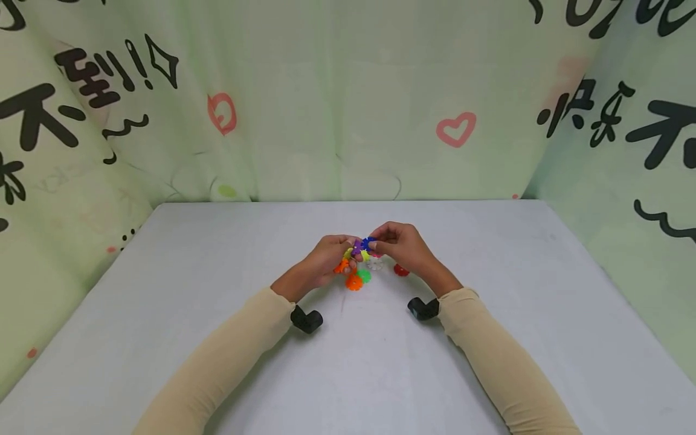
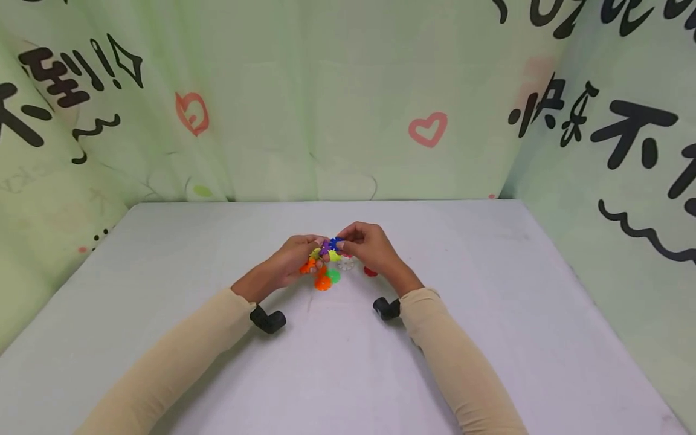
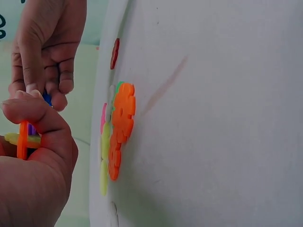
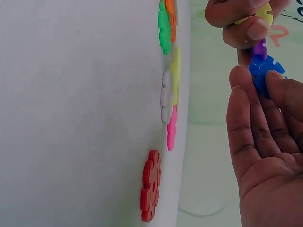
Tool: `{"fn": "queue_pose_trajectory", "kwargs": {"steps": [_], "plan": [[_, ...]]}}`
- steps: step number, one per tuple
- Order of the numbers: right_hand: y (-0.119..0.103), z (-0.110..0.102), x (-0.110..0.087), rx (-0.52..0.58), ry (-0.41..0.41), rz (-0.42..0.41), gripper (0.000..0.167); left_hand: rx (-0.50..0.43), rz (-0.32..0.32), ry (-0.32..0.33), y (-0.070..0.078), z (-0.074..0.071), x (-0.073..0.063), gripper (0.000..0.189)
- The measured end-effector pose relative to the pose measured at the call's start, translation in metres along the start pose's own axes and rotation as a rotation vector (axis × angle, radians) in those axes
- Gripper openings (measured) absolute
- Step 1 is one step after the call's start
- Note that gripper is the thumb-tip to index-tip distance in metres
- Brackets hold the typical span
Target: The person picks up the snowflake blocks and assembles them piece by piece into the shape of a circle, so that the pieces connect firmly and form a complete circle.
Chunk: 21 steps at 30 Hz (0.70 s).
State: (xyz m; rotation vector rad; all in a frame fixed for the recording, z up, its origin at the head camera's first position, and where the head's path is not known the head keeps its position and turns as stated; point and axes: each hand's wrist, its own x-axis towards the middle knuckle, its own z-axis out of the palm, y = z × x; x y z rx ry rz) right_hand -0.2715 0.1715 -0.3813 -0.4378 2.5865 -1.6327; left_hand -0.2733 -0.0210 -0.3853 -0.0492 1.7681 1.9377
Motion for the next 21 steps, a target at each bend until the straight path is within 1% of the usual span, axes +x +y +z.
{"fn": "queue_pose_trajectory", "kwargs": {"steps": [3, 7, 12, 17, 21], "plan": [[-0.0018, 0.0003, 0.0006, 0.001, -0.008, -0.005, 0.017, -0.015, 0.012, -0.005, 0.0008, 0.0004, 0.0004, 0.032], [-0.0038, -0.0001, 0.0008, -0.044, -0.003, 0.003, 0.016, -0.011, 0.022, 0.01, 0.0016, 0.0004, 0.0005, 0.032], [-0.0052, -0.0006, 0.0003, -0.113, 0.003, 0.004, 0.014, 0.026, 0.029, 0.022, 0.0023, 0.0011, 0.0, 0.032], [-0.0066, 0.0002, -0.0006, -0.124, -0.011, -0.01, 0.011, 0.057, 0.036, 0.027, 0.0016, 0.0009, -0.0011, 0.031], [-0.0087, 0.001, -0.0014, -0.152, -0.026, -0.04, 0.008, 0.08, 0.047, 0.033, 0.0012, 0.001, -0.003, 0.031]]}}
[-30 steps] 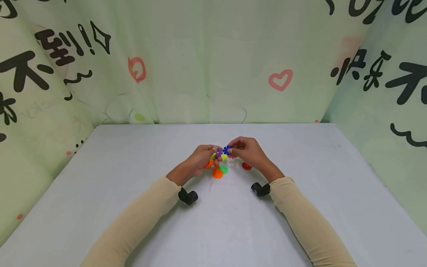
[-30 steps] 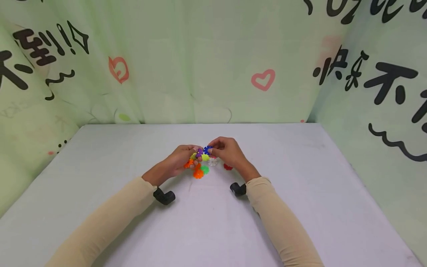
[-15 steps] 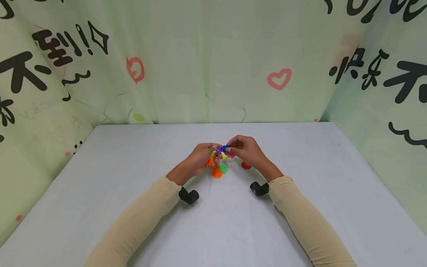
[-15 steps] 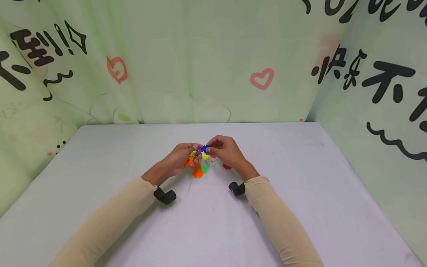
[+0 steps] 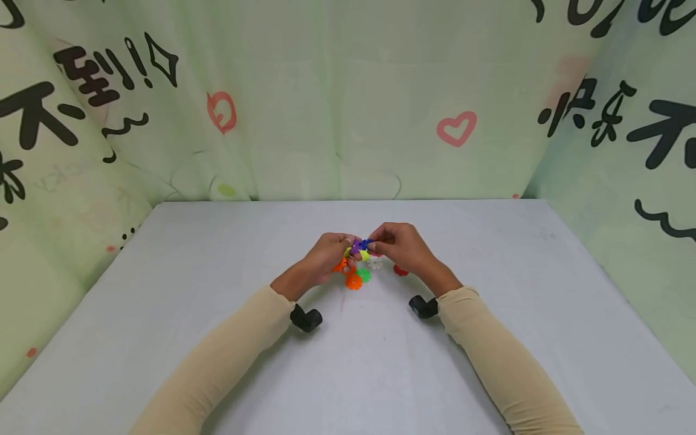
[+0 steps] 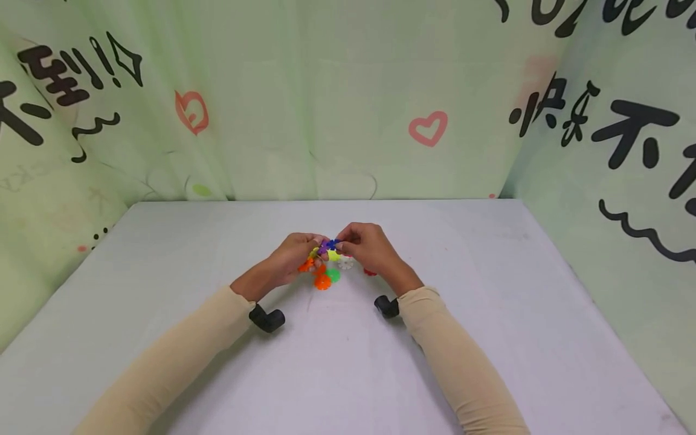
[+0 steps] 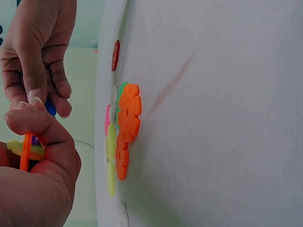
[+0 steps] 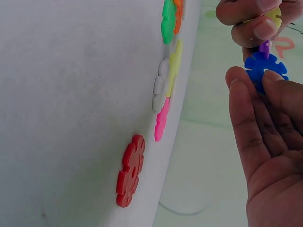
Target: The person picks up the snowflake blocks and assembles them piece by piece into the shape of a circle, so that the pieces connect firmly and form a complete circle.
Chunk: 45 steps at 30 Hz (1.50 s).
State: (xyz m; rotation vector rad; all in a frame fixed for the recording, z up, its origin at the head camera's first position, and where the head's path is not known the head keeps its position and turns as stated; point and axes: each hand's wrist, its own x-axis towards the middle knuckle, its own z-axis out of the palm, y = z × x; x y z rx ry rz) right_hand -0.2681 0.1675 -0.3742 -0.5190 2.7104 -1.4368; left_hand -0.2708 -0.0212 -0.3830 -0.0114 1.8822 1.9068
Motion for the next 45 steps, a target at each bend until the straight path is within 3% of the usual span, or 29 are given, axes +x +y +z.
{"fn": "queue_pose_trajectory", "kwargs": {"steps": [5, 15, 20, 23, 29, 33, 39, 45], "plan": [[-0.003, 0.0, 0.0, -0.054, -0.007, -0.051, 0.006, 0.009, 0.007, -0.005, -0.001, 0.001, -0.002, 0.033], [0.001, -0.001, 0.0, -0.03, -0.046, -0.03, 0.013, -0.038, -0.024, -0.016, 0.0, 0.001, -0.005, 0.032], [0.003, -0.004, -0.002, -0.108, -0.09, -0.021, 0.018, -0.059, -0.04, -0.009, -0.002, -0.003, -0.003, 0.033], [0.005, -0.008, -0.002, -0.149, -0.094, 0.048, 0.02, -0.089, -0.052, 0.004, -0.001, -0.005, -0.003, 0.035], [0.008, -0.014, -0.003, -0.182, -0.139, 0.296, 0.027, -0.165, -0.087, 0.017, 0.004, -0.005, -0.007, 0.034], [0.012, -0.01, -0.002, -0.194, -0.168, 0.336, 0.028, -0.204, -0.108, -0.024, 0.004, -0.005, -0.007, 0.033], [0.014, -0.003, 0.0, -0.15, -0.188, 0.319, 0.027, -0.245, -0.156, -0.071, 0.002, -0.007, -0.007, 0.032], [0.016, 0.002, 0.003, -0.176, -0.207, 0.223, 0.028, -0.274, -0.15, -0.079, 0.0, -0.01, -0.006, 0.038]]}}
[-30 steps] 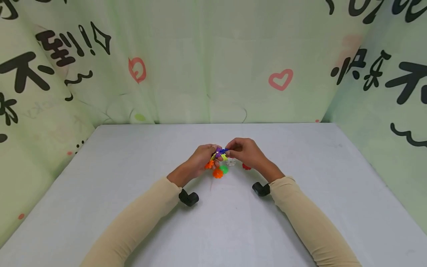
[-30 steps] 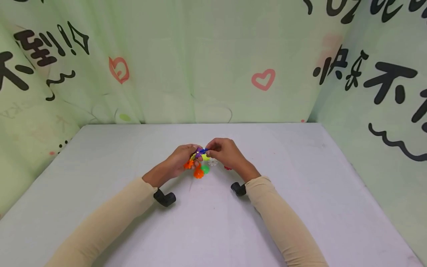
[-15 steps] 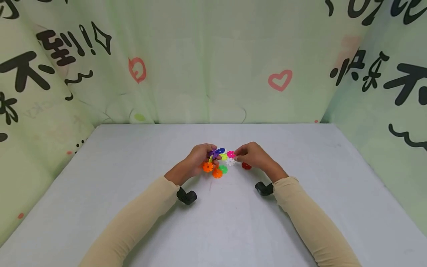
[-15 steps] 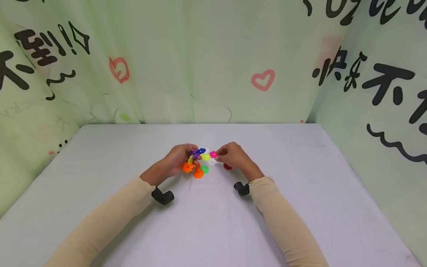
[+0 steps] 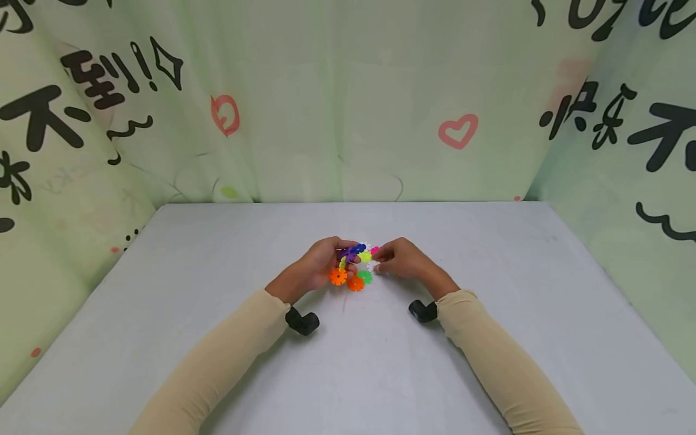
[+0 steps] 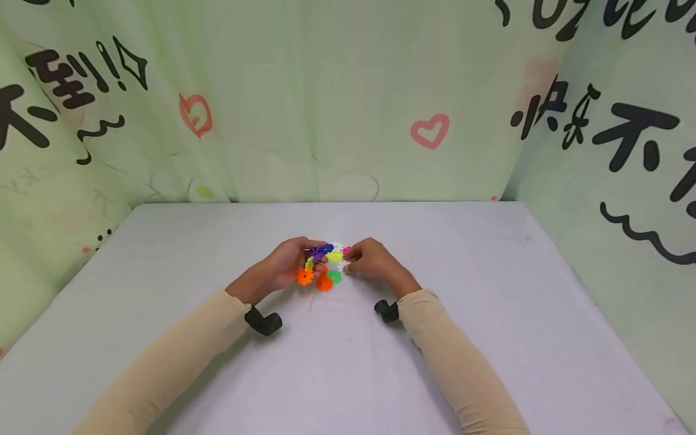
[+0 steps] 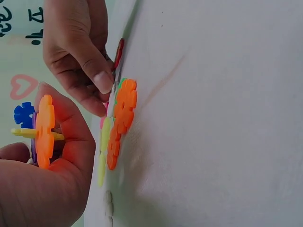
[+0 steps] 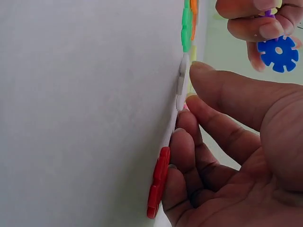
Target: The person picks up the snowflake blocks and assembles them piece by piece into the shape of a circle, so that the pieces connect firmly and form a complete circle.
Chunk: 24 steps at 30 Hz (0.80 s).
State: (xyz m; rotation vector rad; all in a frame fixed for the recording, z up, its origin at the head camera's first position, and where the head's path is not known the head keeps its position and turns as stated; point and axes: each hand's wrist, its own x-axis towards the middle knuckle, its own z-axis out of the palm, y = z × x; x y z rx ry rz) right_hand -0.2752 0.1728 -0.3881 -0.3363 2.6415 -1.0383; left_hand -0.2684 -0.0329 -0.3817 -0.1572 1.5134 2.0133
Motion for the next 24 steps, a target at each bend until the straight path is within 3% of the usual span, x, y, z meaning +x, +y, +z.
{"fn": "queue_pose_trajectory", "kwargs": {"steps": [9, 20, 24], "plan": [[-0.0031, 0.0019, -0.0006, -0.028, -0.032, -0.043, 0.024, 0.158, 0.061, 0.047, -0.001, -0.0016, 0.0023, 0.053], [-0.0026, -0.0006, -0.0038, -0.068, 0.011, -0.092, 0.016, 0.162, 0.042, 0.062, -0.0013, -0.0001, 0.0008, 0.044], [0.0017, -0.0032, -0.0034, -0.02, -0.012, -0.053, 0.013, 0.182, 0.041, 0.075, -0.0019, 0.0002, 0.0007, 0.042]]}}
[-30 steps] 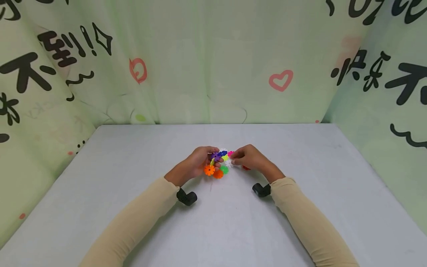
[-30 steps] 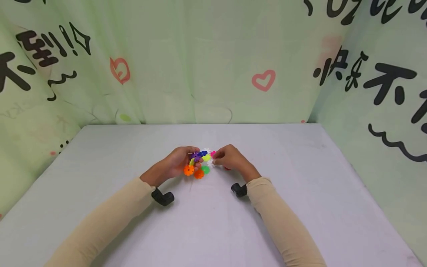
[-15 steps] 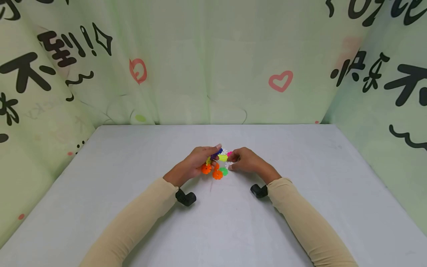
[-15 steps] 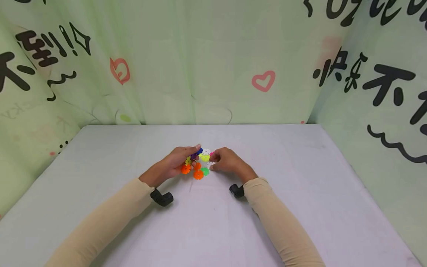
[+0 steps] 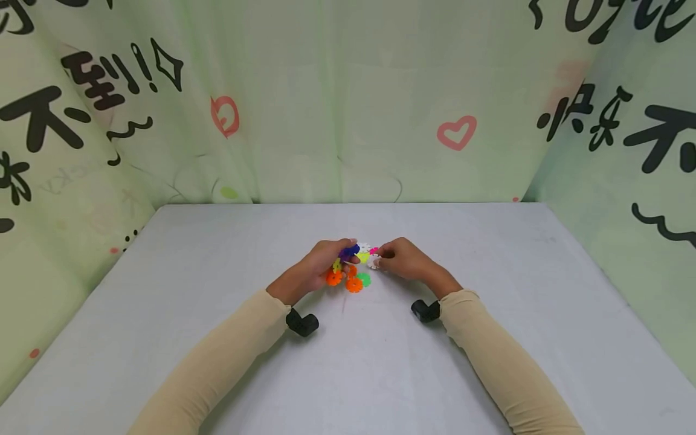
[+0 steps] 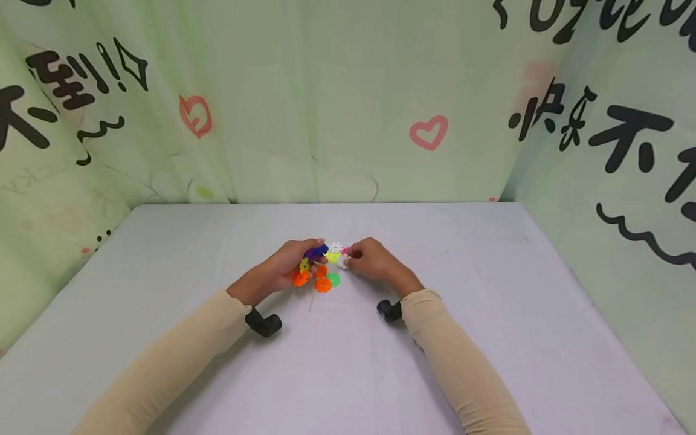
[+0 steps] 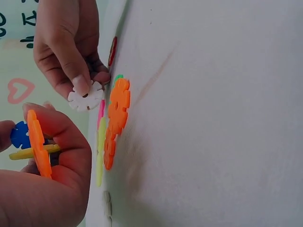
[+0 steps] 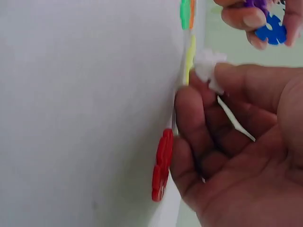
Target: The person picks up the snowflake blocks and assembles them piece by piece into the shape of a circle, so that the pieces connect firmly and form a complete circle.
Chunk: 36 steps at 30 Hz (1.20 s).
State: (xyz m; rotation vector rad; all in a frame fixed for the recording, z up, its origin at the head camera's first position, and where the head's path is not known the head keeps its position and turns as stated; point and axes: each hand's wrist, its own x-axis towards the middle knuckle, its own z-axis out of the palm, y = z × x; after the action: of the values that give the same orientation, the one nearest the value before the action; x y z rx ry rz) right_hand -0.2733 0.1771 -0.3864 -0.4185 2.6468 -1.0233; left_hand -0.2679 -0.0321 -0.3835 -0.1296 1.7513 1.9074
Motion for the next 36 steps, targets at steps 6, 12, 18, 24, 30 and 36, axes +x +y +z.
{"fn": "queue_pose_trajectory", "kwargs": {"steps": [6, 12, 18, 24, 30, 36], "plan": [[0.003, -0.005, -0.001, 0.136, 0.053, -0.08, 0.022, -0.036, 0.01, -0.024, -0.001, 0.0, 0.001, 0.04], [-0.001, -0.005, -0.001, 0.243, 0.119, -0.084, 0.024, -0.021, 0.017, -0.016, -0.002, 0.0, 0.002, 0.042], [-0.007, -0.006, -0.001, 0.307, 0.155, -0.059, 0.027, -0.017, 0.028, -0.041, -0.002, 0.001, -0.002, 0.043], [-0.014, -0.006, -0.003, 0.388, 0.174, -0.055, 0.028, -0.03, 0.065, -0.091, -0.002, 0.001, -0.004, 0.045], [-0.01, -0.004, 0.002, 0.45, 0.138, -0.043, 0.032, -0.012, 0.079, -0.07, -0.003, 0.002, -0.003, 0.043], [-0.012, -0.002, 0.004, 0.497, 0.145, -0.046, 0.03, 0.032, 0.082, -0.053, -0.004, 0.002, -0.001, 0.045]]}}
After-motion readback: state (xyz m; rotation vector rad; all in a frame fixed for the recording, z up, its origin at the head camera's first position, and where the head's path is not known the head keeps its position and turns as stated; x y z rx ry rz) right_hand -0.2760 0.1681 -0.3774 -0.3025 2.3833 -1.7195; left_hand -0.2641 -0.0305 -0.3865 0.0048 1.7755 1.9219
